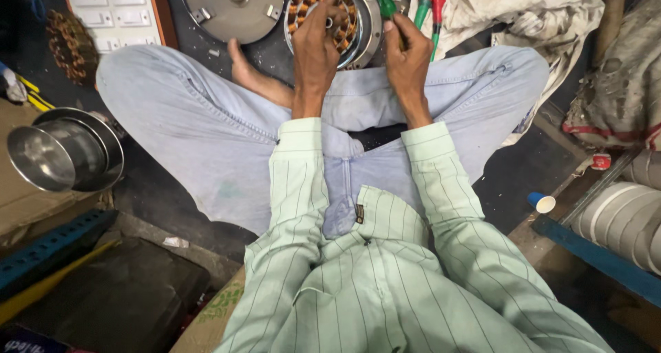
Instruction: The person sits on the floor repairing a mixer grinder. They lift the motor housing off the base, handle the copper armature and shaft, unscrew components with a screwdriver, reposition the armature in the base, and wipe parts with a cloth while fitting the base plate back onto the housing.
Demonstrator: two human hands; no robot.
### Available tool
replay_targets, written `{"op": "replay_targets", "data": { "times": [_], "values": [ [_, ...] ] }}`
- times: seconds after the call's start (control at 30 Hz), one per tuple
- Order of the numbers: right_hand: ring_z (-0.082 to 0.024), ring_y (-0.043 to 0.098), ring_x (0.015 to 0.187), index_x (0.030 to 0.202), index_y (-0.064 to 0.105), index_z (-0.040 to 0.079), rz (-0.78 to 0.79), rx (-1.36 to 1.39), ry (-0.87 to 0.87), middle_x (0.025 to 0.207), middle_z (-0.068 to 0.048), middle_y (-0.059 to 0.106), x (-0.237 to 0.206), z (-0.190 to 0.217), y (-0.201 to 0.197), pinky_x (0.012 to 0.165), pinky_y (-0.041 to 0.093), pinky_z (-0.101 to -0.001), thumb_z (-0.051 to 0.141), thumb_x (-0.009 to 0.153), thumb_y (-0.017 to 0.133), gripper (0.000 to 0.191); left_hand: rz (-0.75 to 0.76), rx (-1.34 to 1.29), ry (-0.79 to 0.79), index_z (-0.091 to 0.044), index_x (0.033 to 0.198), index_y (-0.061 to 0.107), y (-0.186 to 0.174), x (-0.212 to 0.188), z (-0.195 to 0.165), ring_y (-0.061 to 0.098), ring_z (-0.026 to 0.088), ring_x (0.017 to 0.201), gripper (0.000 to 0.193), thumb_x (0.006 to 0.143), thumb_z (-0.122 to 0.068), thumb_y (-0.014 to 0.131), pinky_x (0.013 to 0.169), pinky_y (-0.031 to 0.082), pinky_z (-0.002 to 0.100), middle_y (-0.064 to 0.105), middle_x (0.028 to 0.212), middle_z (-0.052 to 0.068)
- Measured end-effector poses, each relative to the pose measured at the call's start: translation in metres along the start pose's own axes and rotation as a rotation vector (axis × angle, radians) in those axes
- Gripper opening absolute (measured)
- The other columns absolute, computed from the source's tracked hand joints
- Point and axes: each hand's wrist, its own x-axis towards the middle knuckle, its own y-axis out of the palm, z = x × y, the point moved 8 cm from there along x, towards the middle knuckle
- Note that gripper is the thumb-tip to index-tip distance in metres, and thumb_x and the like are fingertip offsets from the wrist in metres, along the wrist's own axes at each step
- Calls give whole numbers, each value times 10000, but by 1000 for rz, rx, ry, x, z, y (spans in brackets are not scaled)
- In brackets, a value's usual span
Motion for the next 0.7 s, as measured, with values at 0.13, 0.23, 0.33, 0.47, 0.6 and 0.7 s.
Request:
{"op": "replay_targets", "data": {
  "times": [0.13, 0.23, 0.33, 0.47, 0.6, 0.7],
  "values": [
    [-90, 668, 661, 1161, 758, -1, 136, -103, -31, 800, -69, 750, 2, -12, 15, 611, 520, -257, 205, 1011, 693, 263, 33, -52, -19, 11, 1316, 592, 2, 6, -4, 749, 273, 986, 548, 813, 213, 512, 897, 617, 365, 739, 1039, 119],
    [-87, 669, 705, 1207, 722, -1, 162, 122, 20, 891, -39, 767, 9, -25, 24, 601, 527, -245, 283, 1057, 656, 328, 57, -69, -26, 29, 1240, 606, 0, 8, -11, 750, 281, 1004, 487, 815, 232, 485, 893, 618, 364, 741, 1051, 131],
    [-84, 671, 705, 1263, 640, -9, 264, 521, 230, 1012, -11, 756, 11, -41, 42, 583, 556, -246, 359, 1058, 633, 421, 89, -105, 16, 24, 1110, 594, 0, 11, -24, 736, 324, 1114, 389, 815, 244, 471, 922, 615, 376, 735, 1031, 134],
    [-67, 627, 624, 1254, 633, 6, 326, 667, 393, 948, -1, 716, 4, -44, 51, 498, 463, -212, 378, 1043, 654, 428, 166, -118, 56, 16, 1029, 574, 5, 14, -42, 735, 342, 1102, 283, 829, 216, 550, 895, 587, 396, 726, 984, 144],
    [-10, 520, 537, 1274, 654, 45, 366, 660, 391, 856, 8, 691, 0, -33, 49, 440, 368, -166, 369, 1051, 655, 394, 256, -185, -52, 12, 1062, 596, 7, 14, -45, 763, 310, 1014, 306, 845, 221, 540, 868, 594, 397, 745, 1006, 149],
    [-18, 540, 564, 1288, 626, 45, 441, 796, 445, 899, 11, 693, -4, -25, 55, 443, 360, -175, 300, 1026, 683, 370, 212, -271, -49, 5, 1121, 596, 3, 16, -47, 761, 313, 1054, 319, 878, 205, 542, 884, 625, 363, 750, 1093, 151]
  ]
}}
